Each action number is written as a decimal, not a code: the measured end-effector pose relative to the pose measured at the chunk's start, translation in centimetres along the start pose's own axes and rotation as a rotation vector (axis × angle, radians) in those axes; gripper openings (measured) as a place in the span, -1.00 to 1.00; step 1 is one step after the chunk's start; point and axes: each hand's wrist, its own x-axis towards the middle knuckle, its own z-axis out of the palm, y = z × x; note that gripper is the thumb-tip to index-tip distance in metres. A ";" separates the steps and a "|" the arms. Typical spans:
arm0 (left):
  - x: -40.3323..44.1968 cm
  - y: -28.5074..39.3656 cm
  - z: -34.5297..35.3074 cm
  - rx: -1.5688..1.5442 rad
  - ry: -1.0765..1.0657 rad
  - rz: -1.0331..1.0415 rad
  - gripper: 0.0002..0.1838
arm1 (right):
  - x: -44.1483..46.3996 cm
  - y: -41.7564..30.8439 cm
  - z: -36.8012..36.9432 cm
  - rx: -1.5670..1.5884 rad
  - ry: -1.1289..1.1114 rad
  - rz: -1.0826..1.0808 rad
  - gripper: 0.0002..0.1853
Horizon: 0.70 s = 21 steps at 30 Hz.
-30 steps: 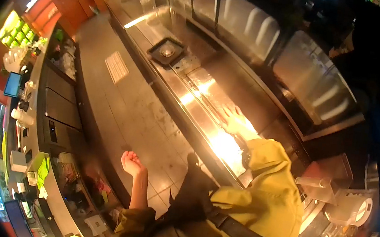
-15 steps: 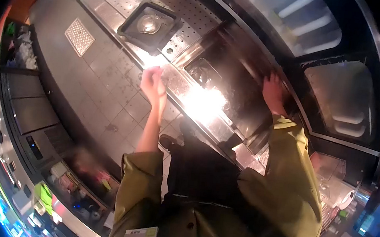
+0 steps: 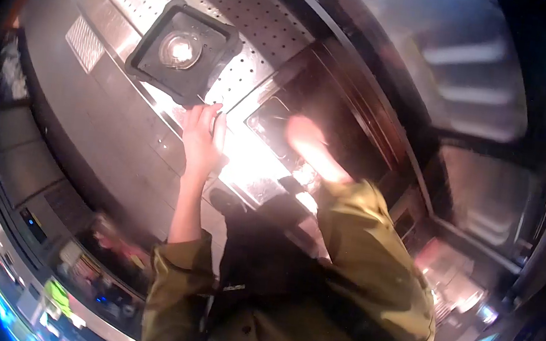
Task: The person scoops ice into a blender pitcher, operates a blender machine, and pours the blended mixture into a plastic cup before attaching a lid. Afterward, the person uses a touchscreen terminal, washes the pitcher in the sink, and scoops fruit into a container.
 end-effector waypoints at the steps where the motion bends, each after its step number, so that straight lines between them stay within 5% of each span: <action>1: 0.1 -0.4 0.4 -0.016 0.041 0.004 -0.84 | -3.3 2.6 -1.6 0.220 0.257 -0.180 -0.73; 2: -0.1 -0.6 0.4 0.006 0.074 0.014 -0.84 | -3.5 5.5 -1.9 -0.099 0.271 -0.279 -0.68; 3: -0.5 -0.6 0.5 0.025 0.119 0.033 -0.83 | -2.5 8.6 0.9 0.276 0.361 -0.035 -0.62; 4: -0.3 -0.6 0.8 0.042 0.180 0.057 -0.83 | -1.7 10.0 1.9 0.833 0.069 0.314 -0.55; 6: 0.0 -0.3 0.7 -0.042 0.227 -0.004 -0.81 | 2.2 15.9 12.0 1.079 0.092 0.449 -0.64; 10: 0.3 -0.6 0.2 -0.014 0.153 -0.014 -0.80 | 8.0 15.9 19.4 1.137 0.079 0.406 -0.66; 21: 0.5 -0.2 -0.1 -0.029 0.083 -0.035 -0.75 | 15.1 12.2 20.4 1.124 0.067 0.332 -0.74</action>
